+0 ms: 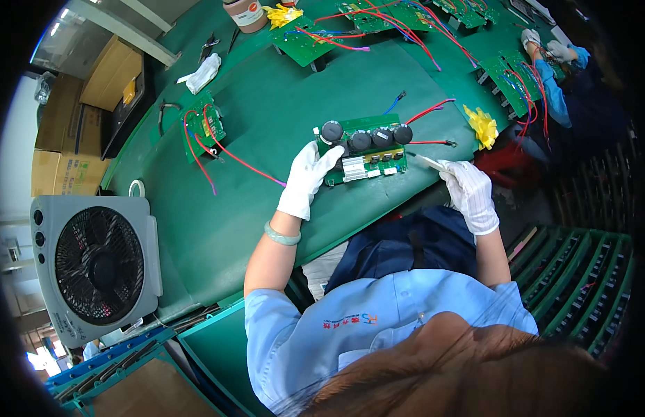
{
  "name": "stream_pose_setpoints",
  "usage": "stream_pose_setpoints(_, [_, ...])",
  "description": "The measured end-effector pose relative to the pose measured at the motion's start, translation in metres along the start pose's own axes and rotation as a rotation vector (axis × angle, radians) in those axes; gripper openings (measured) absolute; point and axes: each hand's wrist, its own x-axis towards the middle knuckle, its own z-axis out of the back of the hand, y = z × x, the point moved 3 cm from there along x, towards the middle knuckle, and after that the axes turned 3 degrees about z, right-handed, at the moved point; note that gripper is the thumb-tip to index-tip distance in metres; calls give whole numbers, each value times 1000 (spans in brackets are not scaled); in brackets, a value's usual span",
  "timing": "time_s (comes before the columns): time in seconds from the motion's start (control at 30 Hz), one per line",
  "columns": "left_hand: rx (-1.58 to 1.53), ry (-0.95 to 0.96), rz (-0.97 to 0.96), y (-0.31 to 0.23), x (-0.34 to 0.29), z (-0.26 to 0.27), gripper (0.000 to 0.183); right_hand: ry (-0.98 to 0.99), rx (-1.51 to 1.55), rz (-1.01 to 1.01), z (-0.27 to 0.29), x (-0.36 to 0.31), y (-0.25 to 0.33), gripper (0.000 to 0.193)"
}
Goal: The person assembles electronic circuit boards on a green workbench. They use a small metal tool to press components onto the boards, connect wires, and flip the boards to inspect both sides. The person handles multiple boards sequentially, placing finished ones aside.
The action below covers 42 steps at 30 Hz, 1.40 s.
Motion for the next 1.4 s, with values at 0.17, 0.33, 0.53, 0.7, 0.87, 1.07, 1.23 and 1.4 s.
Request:
stream_pose_setpoints(0.17, [-124,2,-21,-7,-5,-6,45,-93,-7,40,-5,9,1,24])
stream_pose_setpoints(0.33, [-163,-17,-29,-11,-8,-8,42,-75,-25,80,-18,16,2,27])
stream_pose_setpoints(0.53, [-61,-34,-10,-7,-4,-5,36,-96,49,62,-24,15,-2,26])
stream_pose_setpoints(0.7, [-111,-3,-30,-4,-2,-5,40,-121,4,99,-23,17,3,26])
stream_pose_setpoints(0.87, [-127,5,-69,2,1,-4,43,-92,23,103,-28,17,-1,26])
stream_pose_setpoints(1.07, [-80,7,-30,-7,-3,-4,42,-45,154,121,-22,23,-6,29])
stream_pose_setpoints(1.23, [-135,29,-2,-1,2,-2,41,-78,-21,118,-16,23,9,32])
stream_pose_setpoints(1.4, [-126,19,-33,-1,-1,-3,42,-57,-70,133,-16,18,16,29])
